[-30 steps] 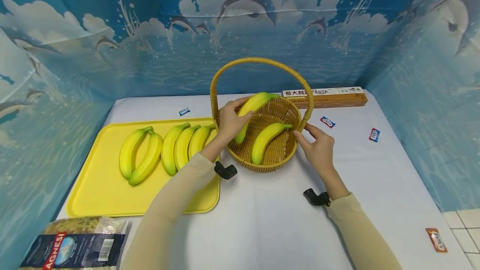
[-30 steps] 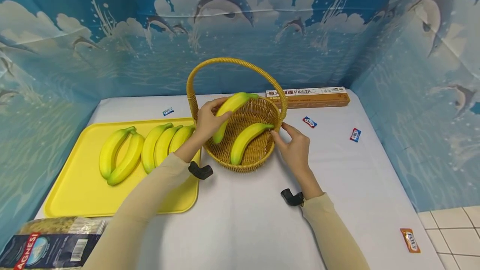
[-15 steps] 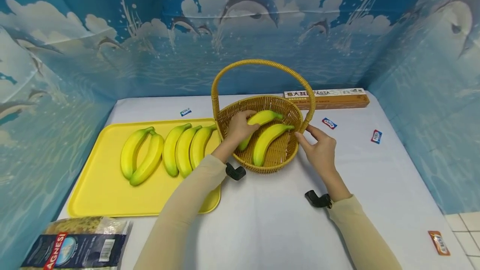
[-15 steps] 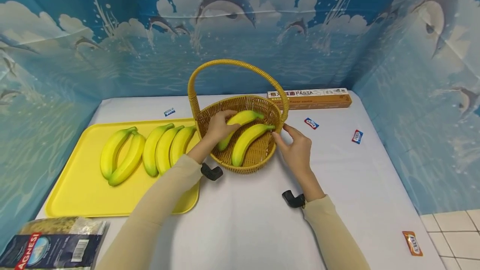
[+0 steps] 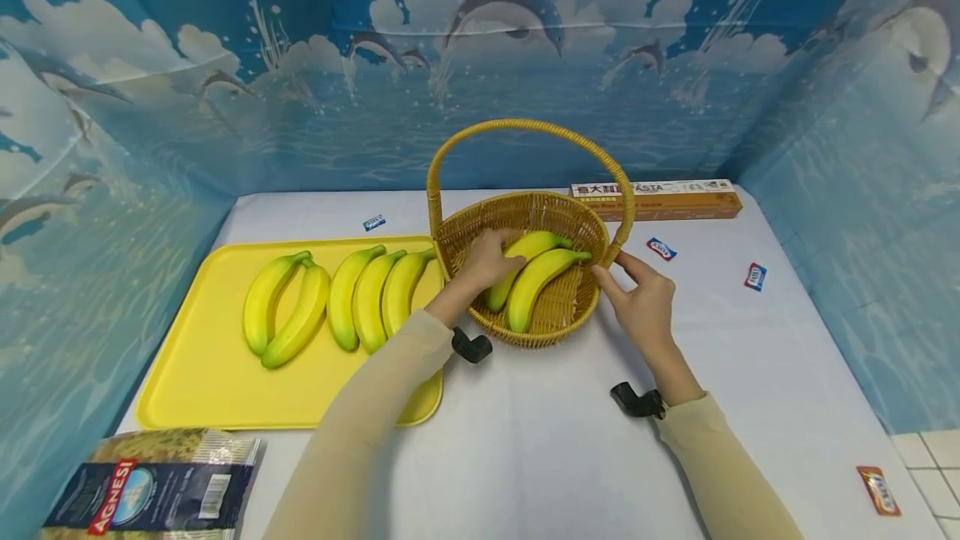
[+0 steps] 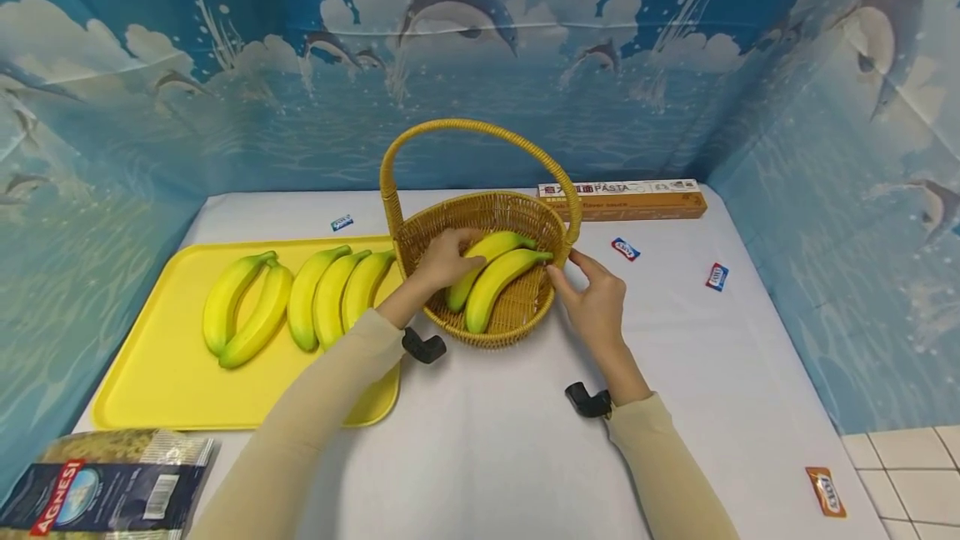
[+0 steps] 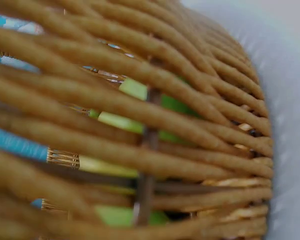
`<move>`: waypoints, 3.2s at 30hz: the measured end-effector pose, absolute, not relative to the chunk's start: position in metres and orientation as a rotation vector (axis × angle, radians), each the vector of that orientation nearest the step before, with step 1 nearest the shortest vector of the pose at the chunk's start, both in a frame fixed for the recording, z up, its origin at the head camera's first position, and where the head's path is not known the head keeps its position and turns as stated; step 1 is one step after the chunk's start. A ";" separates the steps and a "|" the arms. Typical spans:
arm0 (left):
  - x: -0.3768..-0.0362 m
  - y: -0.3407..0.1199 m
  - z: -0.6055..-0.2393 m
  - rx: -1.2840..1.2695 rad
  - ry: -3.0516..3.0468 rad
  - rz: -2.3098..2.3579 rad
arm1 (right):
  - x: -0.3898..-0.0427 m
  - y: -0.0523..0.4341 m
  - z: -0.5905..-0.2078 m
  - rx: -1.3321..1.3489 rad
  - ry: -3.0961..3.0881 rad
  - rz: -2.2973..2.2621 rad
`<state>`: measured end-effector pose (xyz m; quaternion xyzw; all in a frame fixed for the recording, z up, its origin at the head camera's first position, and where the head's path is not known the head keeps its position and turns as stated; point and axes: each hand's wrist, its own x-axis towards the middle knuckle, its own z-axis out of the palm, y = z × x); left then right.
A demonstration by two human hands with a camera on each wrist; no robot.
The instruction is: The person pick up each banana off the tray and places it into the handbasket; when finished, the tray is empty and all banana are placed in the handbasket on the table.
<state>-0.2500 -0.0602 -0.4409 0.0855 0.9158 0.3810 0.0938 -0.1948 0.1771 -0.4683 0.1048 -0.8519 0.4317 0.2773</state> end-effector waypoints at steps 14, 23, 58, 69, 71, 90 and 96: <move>-0.170 -0.159 -0.362 0.522 2.756 1.369 | -0.199 0.174 -0.469 0.287 -2.278 1.154; -0.160 -0.307 -0.353 -0.138 3.024 1.434 | -0.198 0.176 -0.466 0.257 -2.315 1.179; -0.161 -0.399 -0.450 -0.786 2.720 1.259 | -0.198 0.176 -0.469 0.286 -2.275 1.168; -0.151 -0.344 -0.385 -0.590 2.982 1.424 | -0.196 0.178 -0.468 0.281 -2.280 1.160; -0.146 -0.321 -0.368 -0.408 3.030 1.472 | -0.197 0.178 -0.468 0.283 -2.280 1.161; -0.216 -0.113 -0.371 0.445 2.990 1.457 | -0.196 0.174 -0.467 0.287 -2.297 1.174; -0.251 -0.096 -0.406 0.240 3.064 1.356 | -0.195 0.175 -0.466 0.285 -2.307 1.146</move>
